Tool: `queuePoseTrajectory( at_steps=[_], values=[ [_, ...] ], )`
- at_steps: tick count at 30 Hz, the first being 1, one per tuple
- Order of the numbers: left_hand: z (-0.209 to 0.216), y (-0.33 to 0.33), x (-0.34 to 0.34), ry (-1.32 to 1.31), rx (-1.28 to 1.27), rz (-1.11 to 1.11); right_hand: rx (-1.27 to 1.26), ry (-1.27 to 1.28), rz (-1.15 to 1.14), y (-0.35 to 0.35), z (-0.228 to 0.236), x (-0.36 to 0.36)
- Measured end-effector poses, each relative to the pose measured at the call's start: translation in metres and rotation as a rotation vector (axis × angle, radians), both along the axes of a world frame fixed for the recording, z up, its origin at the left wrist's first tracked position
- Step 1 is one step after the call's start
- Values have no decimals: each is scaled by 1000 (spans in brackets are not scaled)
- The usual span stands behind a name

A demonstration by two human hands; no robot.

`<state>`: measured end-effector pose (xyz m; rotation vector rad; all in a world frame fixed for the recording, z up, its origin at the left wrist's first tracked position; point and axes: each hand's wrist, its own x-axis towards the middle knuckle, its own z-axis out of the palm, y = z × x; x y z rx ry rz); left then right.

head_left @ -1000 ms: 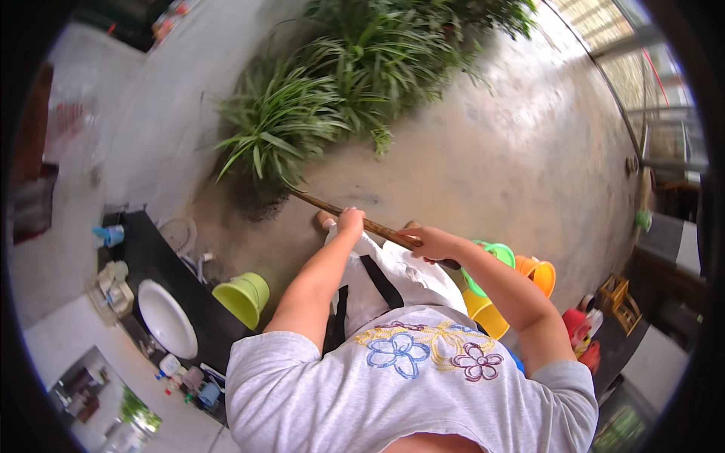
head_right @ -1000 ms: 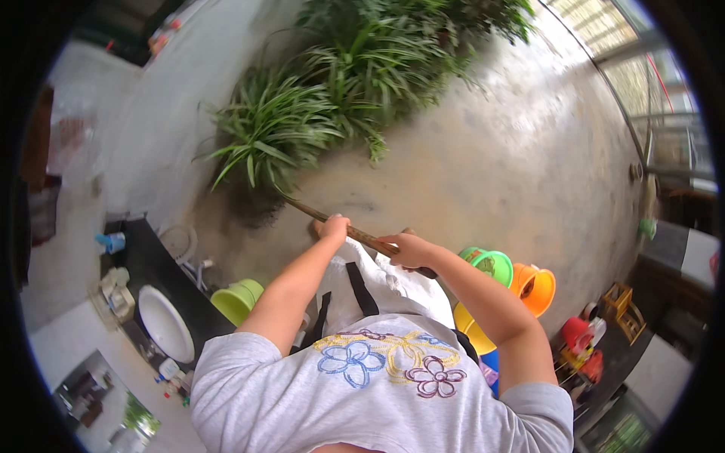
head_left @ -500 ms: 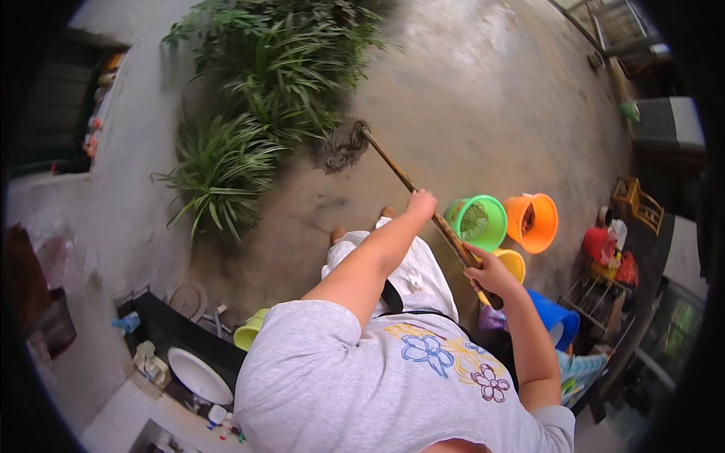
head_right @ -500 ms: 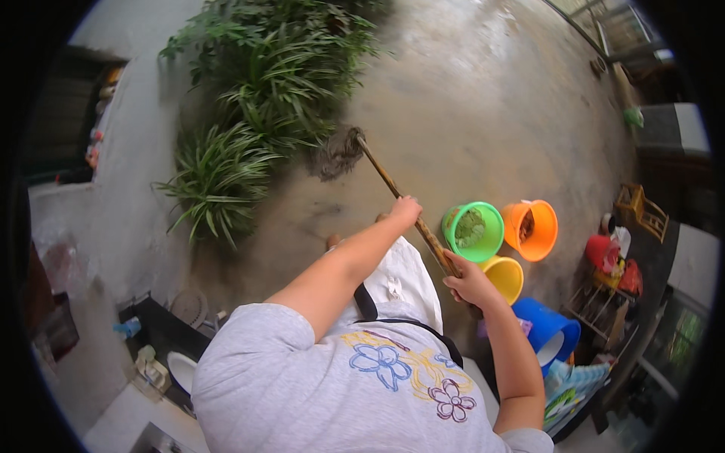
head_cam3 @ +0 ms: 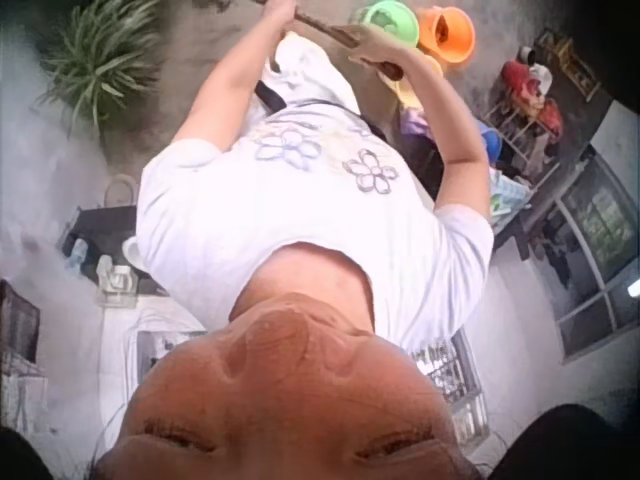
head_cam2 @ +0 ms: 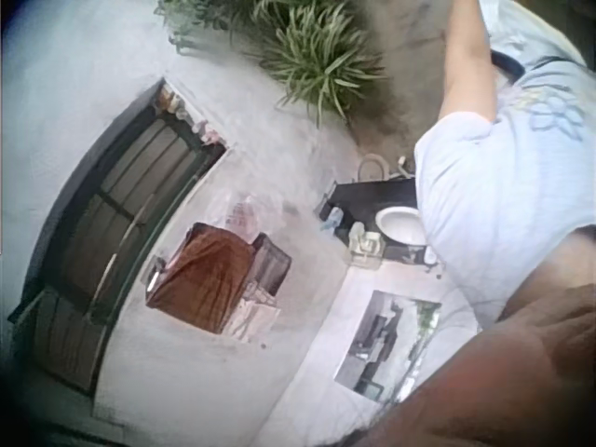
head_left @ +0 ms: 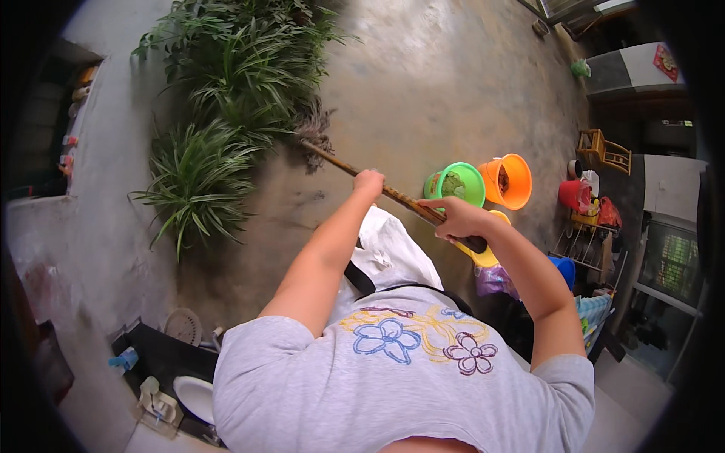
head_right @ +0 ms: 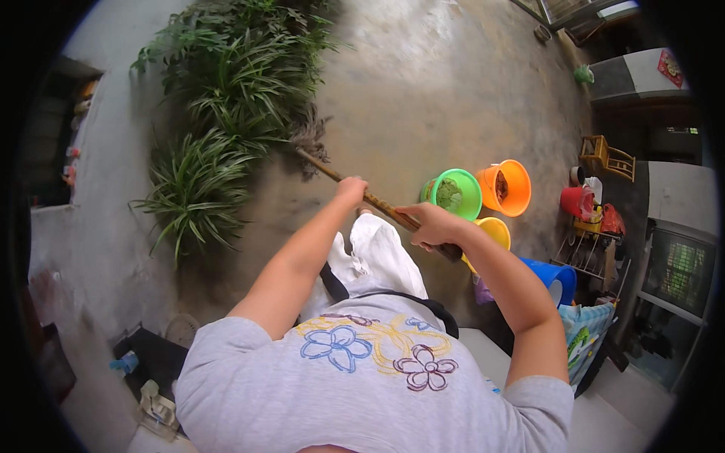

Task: The person mops a concrete floor using a string mop, moving from an outdoor patio area into an indoor room. The person navigates around potted plants, stacked sacks, and a wooden table while cleaning the floor surface.

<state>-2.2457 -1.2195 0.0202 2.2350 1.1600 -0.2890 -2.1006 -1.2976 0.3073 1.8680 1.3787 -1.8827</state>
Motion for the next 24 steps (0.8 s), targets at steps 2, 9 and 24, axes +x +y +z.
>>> queuePoseTrajectory(
  at_steps=[2,9,24],
  values=[
    [-4,-9,-44,18,-17,22,-19,31,77,4,-2,-29],
    [-26,-65,-192,70,-98,209,10,187,409,6,-67,-124],
    [-21,-121,-219,138,-258,728,268,90,1229,76,-112,-175]
  ],
)
